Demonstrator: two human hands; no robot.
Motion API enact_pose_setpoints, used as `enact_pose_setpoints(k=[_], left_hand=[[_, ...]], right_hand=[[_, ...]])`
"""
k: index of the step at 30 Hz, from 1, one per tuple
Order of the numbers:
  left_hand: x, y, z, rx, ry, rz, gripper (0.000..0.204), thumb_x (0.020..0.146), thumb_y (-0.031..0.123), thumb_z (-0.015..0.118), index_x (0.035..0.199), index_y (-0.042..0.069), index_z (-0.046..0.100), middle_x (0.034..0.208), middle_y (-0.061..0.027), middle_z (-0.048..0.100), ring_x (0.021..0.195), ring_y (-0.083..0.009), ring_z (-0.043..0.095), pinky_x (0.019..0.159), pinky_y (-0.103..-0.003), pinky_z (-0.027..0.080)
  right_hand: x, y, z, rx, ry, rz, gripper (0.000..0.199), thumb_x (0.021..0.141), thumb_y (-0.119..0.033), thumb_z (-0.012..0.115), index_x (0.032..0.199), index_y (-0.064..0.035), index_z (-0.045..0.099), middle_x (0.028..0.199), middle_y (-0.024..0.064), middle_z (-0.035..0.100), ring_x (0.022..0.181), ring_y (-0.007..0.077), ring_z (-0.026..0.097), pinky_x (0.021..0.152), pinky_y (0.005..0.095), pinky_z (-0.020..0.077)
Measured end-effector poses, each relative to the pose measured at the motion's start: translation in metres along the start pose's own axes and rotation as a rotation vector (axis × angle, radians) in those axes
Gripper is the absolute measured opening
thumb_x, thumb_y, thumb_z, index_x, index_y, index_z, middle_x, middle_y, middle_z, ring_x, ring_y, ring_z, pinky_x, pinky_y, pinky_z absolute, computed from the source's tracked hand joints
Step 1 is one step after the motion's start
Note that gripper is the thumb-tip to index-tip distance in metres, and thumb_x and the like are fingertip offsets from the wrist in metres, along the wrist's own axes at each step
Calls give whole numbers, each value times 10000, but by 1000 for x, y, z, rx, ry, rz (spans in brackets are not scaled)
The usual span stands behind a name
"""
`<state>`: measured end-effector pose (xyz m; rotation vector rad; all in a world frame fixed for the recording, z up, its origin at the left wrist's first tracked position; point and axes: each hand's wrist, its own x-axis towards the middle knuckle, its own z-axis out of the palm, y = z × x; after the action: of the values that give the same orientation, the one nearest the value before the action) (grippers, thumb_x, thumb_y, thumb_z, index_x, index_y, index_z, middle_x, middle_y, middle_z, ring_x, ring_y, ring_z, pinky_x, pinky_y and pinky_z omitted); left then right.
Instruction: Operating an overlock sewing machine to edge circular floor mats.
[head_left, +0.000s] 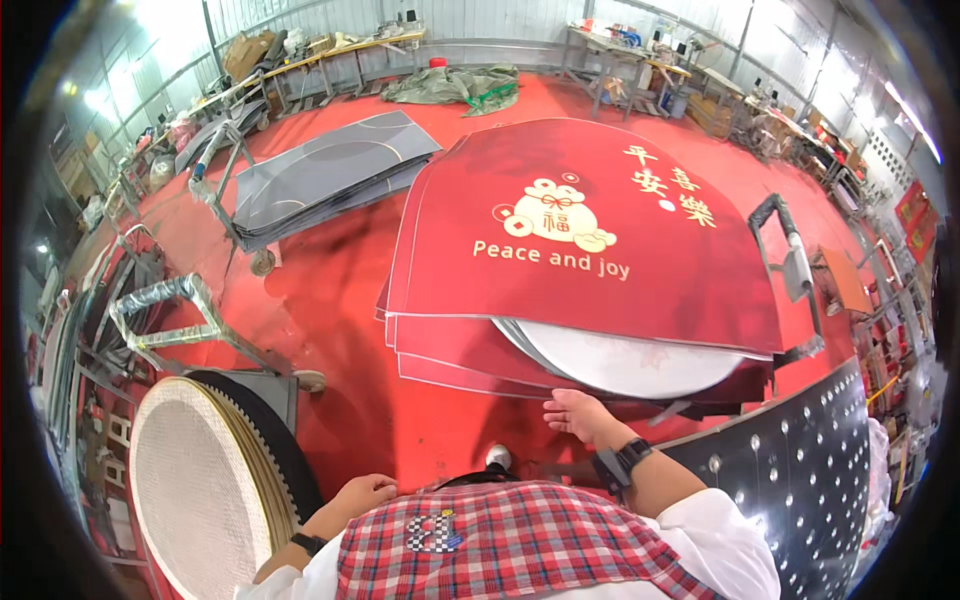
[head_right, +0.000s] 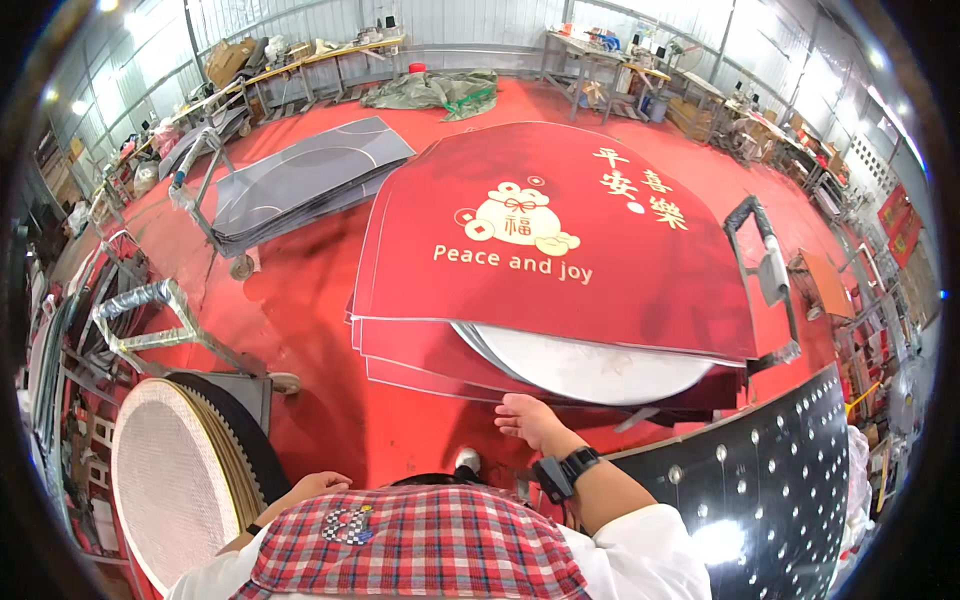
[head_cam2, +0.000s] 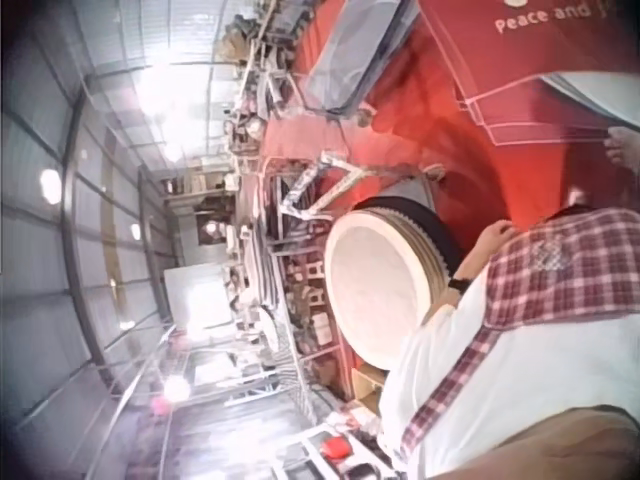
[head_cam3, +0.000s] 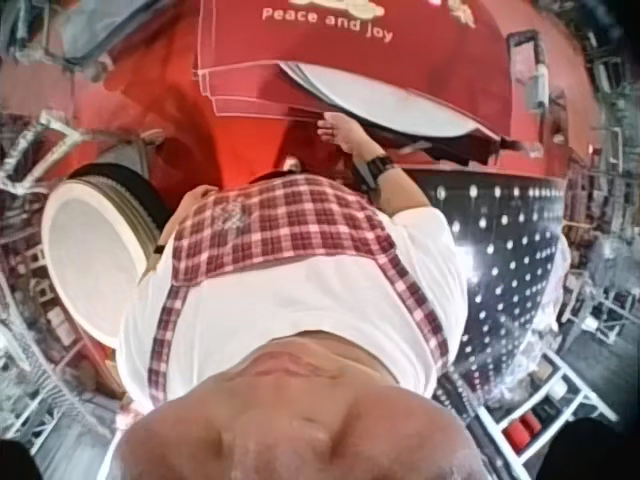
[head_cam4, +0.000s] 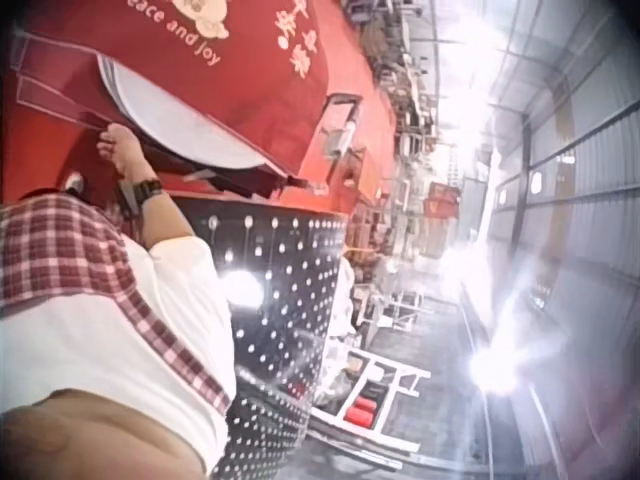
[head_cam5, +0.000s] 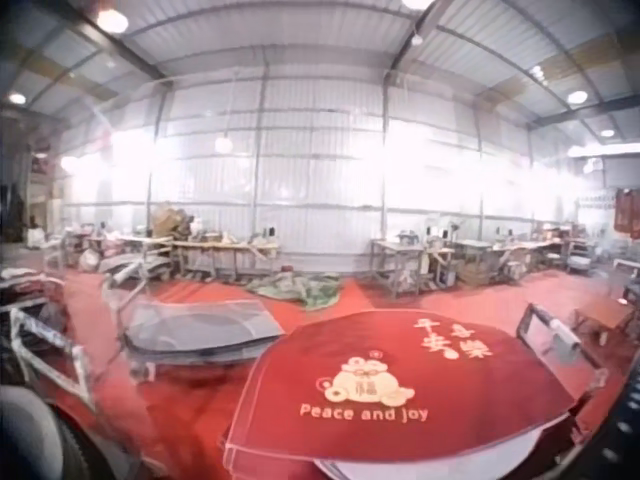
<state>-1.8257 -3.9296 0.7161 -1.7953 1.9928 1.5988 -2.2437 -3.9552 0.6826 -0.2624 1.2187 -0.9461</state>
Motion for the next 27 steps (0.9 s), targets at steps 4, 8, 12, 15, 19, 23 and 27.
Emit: enact_pose_setpoints(k=[4,8,12,15,19,23,27], left_hand=[[67,33,-58,-140,69,-22,283,798,197,524,1012,14,558,835,-86,611,752,-151,570,696,-275,448],[108,49,-114,-122,89,-13,290,798,202,533,1012,7,555,835,-78,611,753,-142,566,699,-269,448],[149,46,-170,-97,30,-32,271,805,195,526,995,5,561,822,-74,612,749,-137,562,700,-262,447],[202,31,-217,-91,-35,-20,256,808,186,521,980,1,565,811,-69,610,749,-130,559,699,-256,446],[295,11,-291,-171,-205,34,233,816,198,509,937,12,578,781,-45,599,725,-120,545,674,-247,440],[400,45,-357,-82,-376,-78,249,854,222,440,1016,54,527,740,-28,574,655,-112,526,586,-233,423],[483,150,-401,-1158,-796,-173,513,776,580,406,925,91,456,802,-66,511,766,-203,500,848,-422,378]], right_hand=[[94,-33,30,-94,-98,113,468,796,-309,558,1163,-95,362,1126,118,452,907,236,503,762,363,439],[167,-53,66,-95,-215,219,703,785,-303,581,1320,-161,148,1290,85,281,1006,257,448,821,392,407],[226,-45,108,76,-128,127,798,727,-263,661,1315,-138,137,1340,66,204,1136,284,340,927,418,307],[257,-39,139,440,50,53,600,780,-262,591,1255,-82,271,1271,71,339,1160,275,330,980,395,246],[251,-61,185,833,63,-143,388,838,-241,488,1178,-95,372,1173,72,450,1105,260,404,932,436,325],[202,-131,228,819,475,-302,203,807,-187,519,987,-96,495,934,84,571,834,229,567,704,361,496],[149,-222,230,688,627,-414,135,749,-166,572,740,-90,462,545,46,463,423,150,450,340,203,343]])
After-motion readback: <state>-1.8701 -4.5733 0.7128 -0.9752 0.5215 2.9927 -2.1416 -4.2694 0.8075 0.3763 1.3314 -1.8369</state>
